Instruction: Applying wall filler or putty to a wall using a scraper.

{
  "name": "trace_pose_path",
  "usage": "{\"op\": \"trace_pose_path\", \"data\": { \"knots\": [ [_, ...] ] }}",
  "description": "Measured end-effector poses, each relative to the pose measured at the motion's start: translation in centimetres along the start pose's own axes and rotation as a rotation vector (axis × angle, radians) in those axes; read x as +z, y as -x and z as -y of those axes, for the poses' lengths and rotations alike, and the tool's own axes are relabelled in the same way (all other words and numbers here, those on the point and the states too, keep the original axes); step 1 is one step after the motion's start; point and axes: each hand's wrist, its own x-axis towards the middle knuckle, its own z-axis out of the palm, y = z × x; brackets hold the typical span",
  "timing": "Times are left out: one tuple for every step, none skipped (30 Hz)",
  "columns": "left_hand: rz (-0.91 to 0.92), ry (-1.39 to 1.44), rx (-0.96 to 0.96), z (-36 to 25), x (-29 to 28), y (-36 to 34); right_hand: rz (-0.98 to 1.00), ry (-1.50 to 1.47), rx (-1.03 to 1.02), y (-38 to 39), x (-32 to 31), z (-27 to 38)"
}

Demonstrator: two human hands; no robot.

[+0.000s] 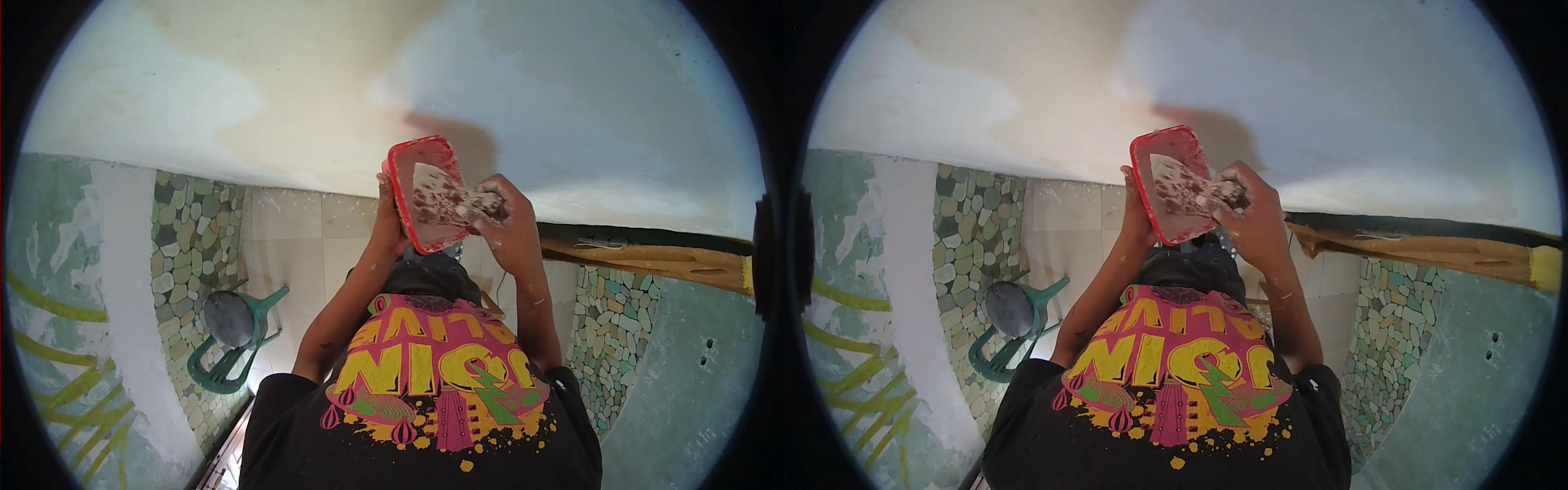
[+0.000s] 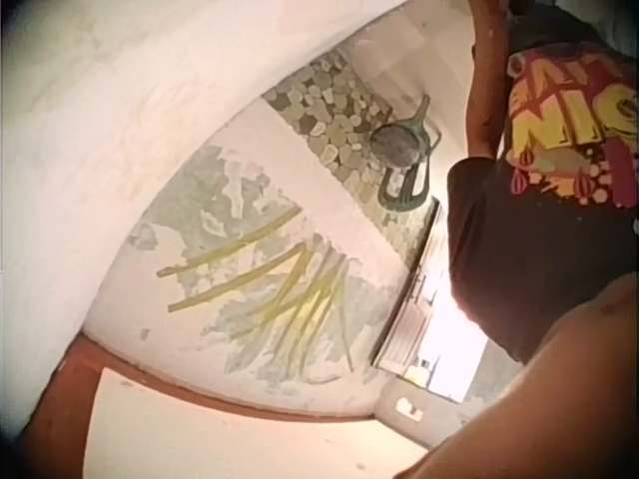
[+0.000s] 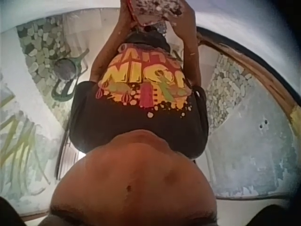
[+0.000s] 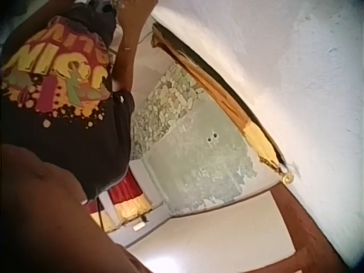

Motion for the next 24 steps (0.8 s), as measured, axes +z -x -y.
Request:
{"op": "trace_pose_path", "data": {
  "knots": [
    [0.024, 0.047, -0.021, -0.3, 0.1, -0.1, -0.068, -0.218, -0.03, 0.1, 0.0, 0.0],
    [0.052, 0.092, -0.042, -0.8, 0.4, -0.3, -0.079, -0.216, -0.04, 0.0, -0.2, 0.4],
    [0.072, 0.084, -0.043, -1.2, 0.9, -0.5, -0.141, -0.369, -0.028, -0.1, -0.3, 1.2],
    [0.064, 0.077, -0.061, -1.5, 1.5, -0.4, -0.209, -0.521, -0.018, 0.1, -0.5, 1.8],
    [0.061, 0.068, -0.079, -1.7, 2.2, -0.4, -0.235, -0.517, -0.039, 0.3, -0.7, 2.1],
    [0.134, 0.049, -0.125, -2.1, 3.0, -0.1, -0.282, -0.55, 0.01, 0.6, -0.8, 2.3],
    [0.169, 0.027, -0.12, -2.1, 3.4, 0.4, -0.317, -0.591, 0.046, 0.5, -0.8, 2.4],
    [0.128, 0.013, -0.099, -2.0, 3.7, 0.5, -0.282, -0.642, 0.039, 0.4, -1.0, 2.1],
    [0.091, -0.002, -0.074, -2.1, 3.9, 0.3, -0.27, -0.727, 0.041, 0.3, -0.9, 1.9],
    [0.13, -0.025, -0.06, -1.9, 3.8, -0.1, -0.267, -0.8, -0.058, 0.0, -0.7, 1.6],
    [0.111, -0.008, -0.075, -1.7, 3.9, 0.1, -0.256, -0.874, -0.148, -0.1, -0.5, 2.2],
    [0.087, 0.011, -0.091, -1.7, 3.7, -0.2, -0.257, -0.879, -0.183, -0.5, -0.7, 3.1],
    [0.101, -0.001, -0.081, -1.8, 4.1, -0.3, -0.286, -1.003, -0.161, -0.3, -1.2, 5.2],
    [0.14, 0.031, -0.116, -1.9, 4.4, -0.3, -0.312, -1.128, -0.135, 0.1, -1.6, 7.1],
    [0.175, 0.066, -0.154, -1.9, 4.7, -0.4, -0.309, -1.132, -0.149, 0.3, -2.0, 8.5],
    [0.194, 0.081, -0.123, -1.9, 5.2, -0.8, -0.31, -1.073, -0.259, 0.3, -2.7, 9.9],
    [0.206, 0.072, -0.127, -1.9, 4.9, -0.9, -0.313, -1.01, -0.364, 0.1, -3.2, 10.6],
    [0.186, 0.075, -0.122, -1.6, 4.1, -0.8, -0.295, -0.942, -0.511, -0.3, -4.0, 10.8],
    [0.171, 0.076, -0.124, -1.4, 3.8, -0.8, -0.315, -0.94, -0.523, -0.6, -4.7, 11.5],
    [0.188, 0.099, -0.122, -1.6, 4.4, -0.7, -0.474, -0.625, -0.725, -0.7, -5.5, 12.4],
    [0.201, 0.093, -0.145, -1.5, 4.5, -0.6, -0.622, -0.288, -0.899, -0.7, -6.2, 13.0],
    [0.162, 0.045, -0.11, -1.5, 4.3, -0.5, -0.642, -0.281, -0.898, -0.6, -6.9, 13.0],
    [0.122, -0.002, -0.076, -1.4, 4.1, -0.4, -0.885, 0.2, -0.944, -0.3, -7.7, 12.8],
    [0.131, -0.007, -0.094, -1.2, 3.4, -0.5, -1.095, 0.701, -0.94, -0.1, -8.4, 12.7]
  ]
}}
